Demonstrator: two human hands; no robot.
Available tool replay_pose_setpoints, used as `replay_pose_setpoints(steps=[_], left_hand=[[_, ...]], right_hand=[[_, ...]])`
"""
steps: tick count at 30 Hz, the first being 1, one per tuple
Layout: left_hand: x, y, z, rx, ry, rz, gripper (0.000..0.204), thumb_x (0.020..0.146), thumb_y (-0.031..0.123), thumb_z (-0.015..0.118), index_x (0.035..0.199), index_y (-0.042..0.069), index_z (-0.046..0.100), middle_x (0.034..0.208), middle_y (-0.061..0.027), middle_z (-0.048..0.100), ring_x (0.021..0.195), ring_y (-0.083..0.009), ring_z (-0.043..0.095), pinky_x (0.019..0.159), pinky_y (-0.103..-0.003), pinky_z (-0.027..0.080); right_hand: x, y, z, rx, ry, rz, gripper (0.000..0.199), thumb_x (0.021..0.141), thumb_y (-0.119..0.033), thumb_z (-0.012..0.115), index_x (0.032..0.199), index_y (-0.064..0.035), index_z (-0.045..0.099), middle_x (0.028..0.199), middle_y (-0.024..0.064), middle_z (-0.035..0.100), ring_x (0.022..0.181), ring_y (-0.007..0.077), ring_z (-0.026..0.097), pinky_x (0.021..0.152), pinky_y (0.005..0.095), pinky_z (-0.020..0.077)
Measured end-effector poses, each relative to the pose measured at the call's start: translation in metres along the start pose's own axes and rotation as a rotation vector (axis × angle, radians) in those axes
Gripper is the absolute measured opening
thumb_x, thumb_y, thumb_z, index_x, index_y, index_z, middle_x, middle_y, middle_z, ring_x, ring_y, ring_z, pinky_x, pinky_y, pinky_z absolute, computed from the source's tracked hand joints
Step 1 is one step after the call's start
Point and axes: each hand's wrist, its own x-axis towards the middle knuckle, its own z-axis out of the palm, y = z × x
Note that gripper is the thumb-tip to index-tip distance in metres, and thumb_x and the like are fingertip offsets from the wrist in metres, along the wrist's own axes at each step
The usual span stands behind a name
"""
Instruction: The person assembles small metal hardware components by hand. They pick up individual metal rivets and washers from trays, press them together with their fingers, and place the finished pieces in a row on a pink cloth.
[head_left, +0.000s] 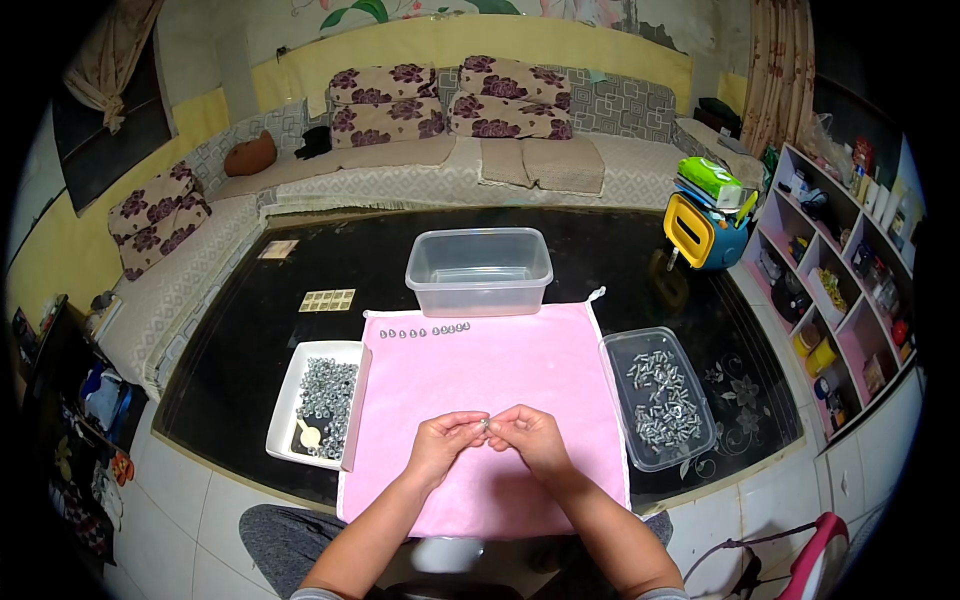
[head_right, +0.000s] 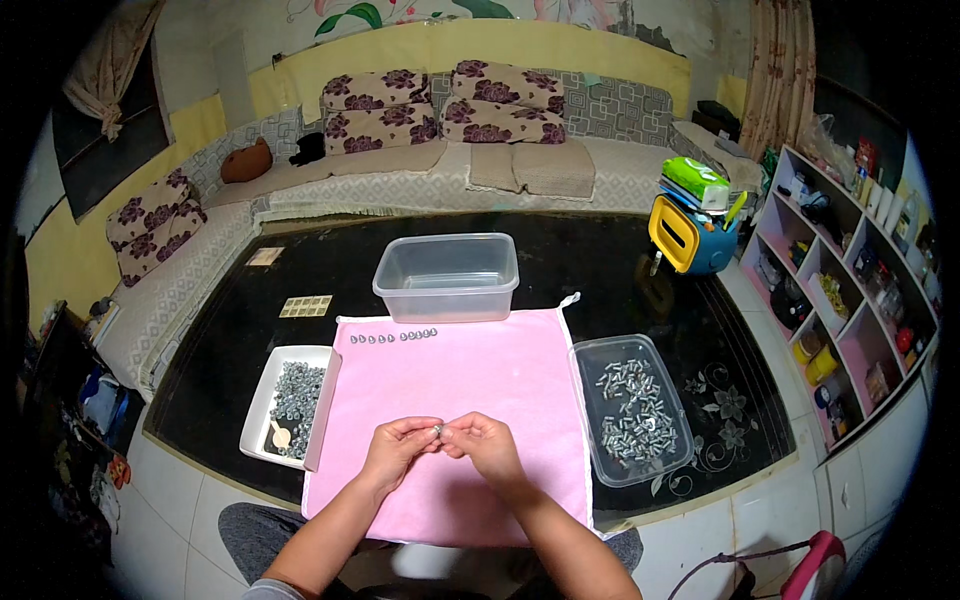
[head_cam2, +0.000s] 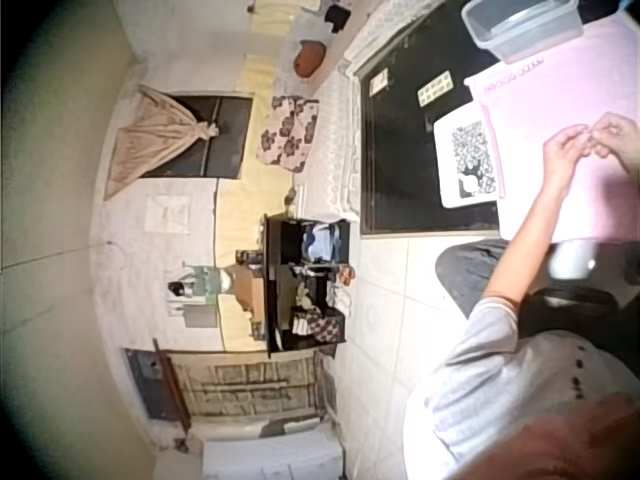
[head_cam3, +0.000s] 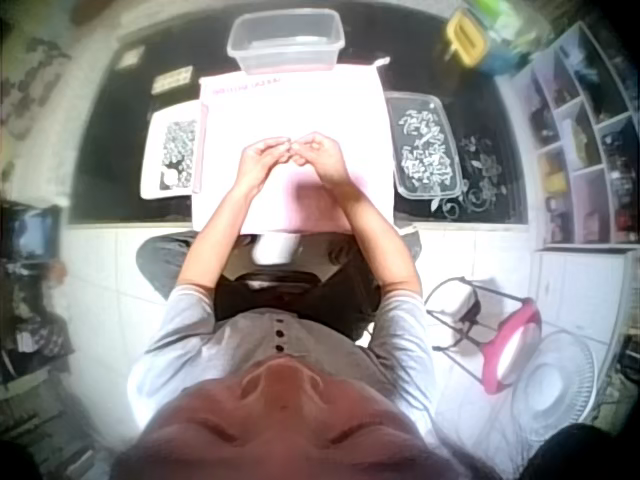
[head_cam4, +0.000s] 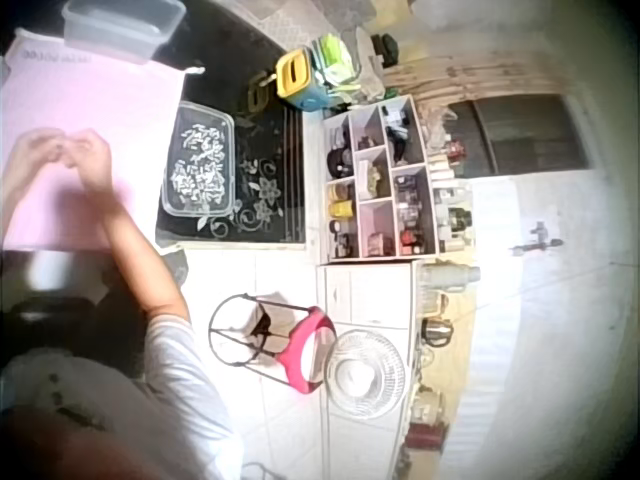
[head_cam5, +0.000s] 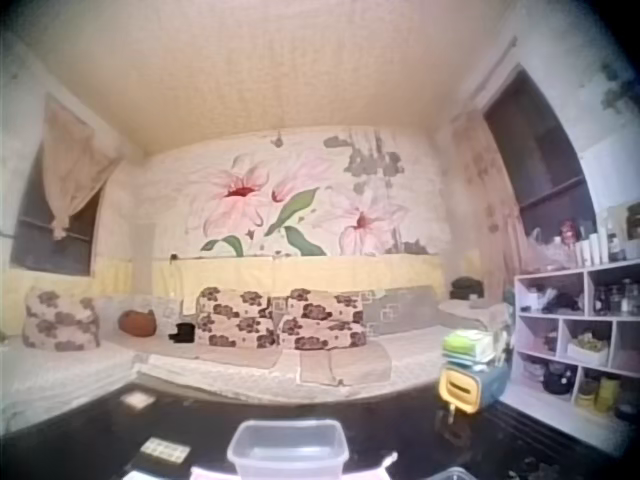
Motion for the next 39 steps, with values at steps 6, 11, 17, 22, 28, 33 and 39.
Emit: replay_pose_setpoints(steps=[6,11,17,22,28,33,39], left_hand=[[0.0012,-0.0013,0.0019,0.045,-0.016,0.016,0.018,0.08,0.004,0.06,0.097,-0.004,0.059,0.085,-0.0098,0.063,0.076,-0.012,0.06,0.067,-0.021,0.049],[0.0014,-0.0034,0.0019,0.053,-0.02,0.029,0.016,0.079,0.002,0.061,0.094,-0.004,0.059,0.084,-0.0099,0.063,0.076,-0.0122,0.06,0.069,-0.022,0.049],[0.002,-0.0053,0.0008,0.08,-0.013,0.058,0.016,0.08,0.0,0.06,0.094,-0.005,0.058,0.085,-0.0111,0.063,0.077,-0.0133,0.061,0.07,-0.022,0.05],[0.0019,-0.0044,0.0015,0.059,0.0,0.081,0.015,0.08,-0.001,0.059,0.094,-0.006,0.058,0.086,-0.012,0.063,0.078,-0.0142,0.061,0.072,-0.023,0.05],[0.0021,-0.0074,-0.0003,0.063,0.009,0.124,0.015,0.079,-0.001,0.06,0.093,-0.005,0.058,0.086,-0.0119,0.063,0.078,-0.0142,0.061,0.072,-0.023,0.051],[0.0013,-0.0076,0.0019,0.068,0.0,0.175,0.014,0.079,-0.001,0.061,0.092,-0.005,0.058,0.085,-0.0113,0.063,0.077,-0.0134,0.061,0.07,-0.022,0.051],[0.0009,-0.0094,0.0008,0.103,0.01,0.177,0.013,0.079,-0.001,0.061,0.092,-0.003,0.059,0.083,-0.0097,0.063,0.076,-0.0116,0.061,0.068,-0.02,0.05]], right_hand=[[0.0012,0.0061,-0.0029,0.023,0.005,-0.012,0.012,0.083,-0.008,0.058,0.085,0.0029,0.054,0.075,0.0101,0.061,0.066,0.0121,0.057,0.061,0.0221,0.0471],[0.0008,0.0048,-0.0036,0.021,0.019,-0.002,0.012,0.082,-0.008,0.059,0.085,0.0023,0.054,0.074,0.0096,0.06,0.065,0.0113,0.057,0.061,0.0217,0.0469],[-0.0005,0.0033,-0.0014,0.028,0.028,-0.003,0.013,0.081,-0.006,0.06,0.089,0.0037,0.055,0.077,0.0091,0.061,0.067,0.0105,0.057,0.063,0.0211,0.0468],[-0.0019,0.0058,-0.0014,0.075,0.008,-0.024,0.016,0.08,-0.004,0.06,0.092,0.0049,0.055,0.08,0.0089,0.061,0.072,0.0109,0.057,0.067,0.0215,0.0472],[-0.0023,0.0035,0.0012,0.044,0.032,0.006,0.017,0.08,-0.004,0.06,0.093,0.0054,0.055,0.082,0.01,0.061,0.071,0.0112,0.058,0.066,0.0211,0.0484],[-0.0008,0.0043,0.0009,0.039,0.07,0.041,0.015,0.081,-0.006,0.06,0.09,0.005,0.057,0.08,0.0106,0.062,0.068,0.0119,0.059,0.063,0.0215,0.0491],[-0.0019,-0.0001,0.0013,0.018,0.049,0.064,0.015,0.083,-0.011,0.057,0.085,0.0039,0.057,0.071,0.0094,0.06,0.061,0.0119,0.057,0.057,0.0212,0.0473]])
